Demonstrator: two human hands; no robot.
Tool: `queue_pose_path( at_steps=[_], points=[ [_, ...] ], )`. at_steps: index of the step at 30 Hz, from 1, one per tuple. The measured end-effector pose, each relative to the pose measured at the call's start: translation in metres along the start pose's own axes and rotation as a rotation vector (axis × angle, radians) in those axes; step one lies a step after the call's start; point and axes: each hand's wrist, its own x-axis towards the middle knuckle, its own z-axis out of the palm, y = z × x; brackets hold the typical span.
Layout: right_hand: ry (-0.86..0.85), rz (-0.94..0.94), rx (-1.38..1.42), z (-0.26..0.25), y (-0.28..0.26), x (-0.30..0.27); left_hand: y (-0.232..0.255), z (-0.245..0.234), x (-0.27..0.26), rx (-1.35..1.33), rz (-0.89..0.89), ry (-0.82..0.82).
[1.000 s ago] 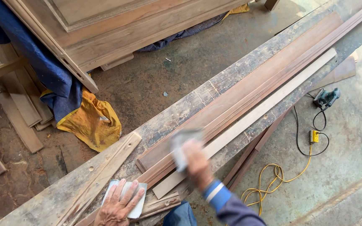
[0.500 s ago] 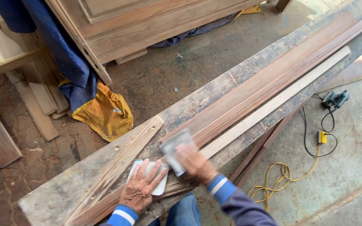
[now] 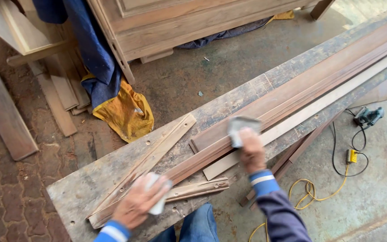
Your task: Manually sand a wooden plank using sandpaper.
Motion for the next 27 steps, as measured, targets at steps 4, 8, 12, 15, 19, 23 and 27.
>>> queue_pose_path(
  at_steps=[4, 8, 12, 15, 19, 23, 27],
  points=[
    [-0.112, 0.395, 0.018, 0.005, -0.032, 0.004, -0.016, -0.020, -0.040, -0.011, 0.058, -0.068],
    [-0.056, -0.129, 0.065, 0.032, -0.152, -0.026, -0.012, -0.016, -0.043, 0.010, 0.069, -0.050],
    [-0.108, -0.178, -0.050, 0.025, -0.041, -0.003, -0.014, -0.013, -0.043, 0.024, 0.083, -0.071],
    [-0.132, 0.222, -0.110, 0.000, 0.012, 0.028, -0.013, -0.008, -0.045, 0.026, 0.076, -0.068],
    [0.069, 0.026, -0.003, 0.024, -0.102, 0.000, -0.015, -0.007, -0.046, 0.058, 0.093, -0.005],
    [0.023, -0.272, 0.077, 0.046, -0.083, -0.025, -0.021, 0.001, -0.050, 0.065, 0.169, 0.028],
    [0.098, -0.007, -0.218, 0.031, 0.047, -0.002, -0.030, 0.031, -0.074, 0.071, 0.134, 0.052]
  ],
)
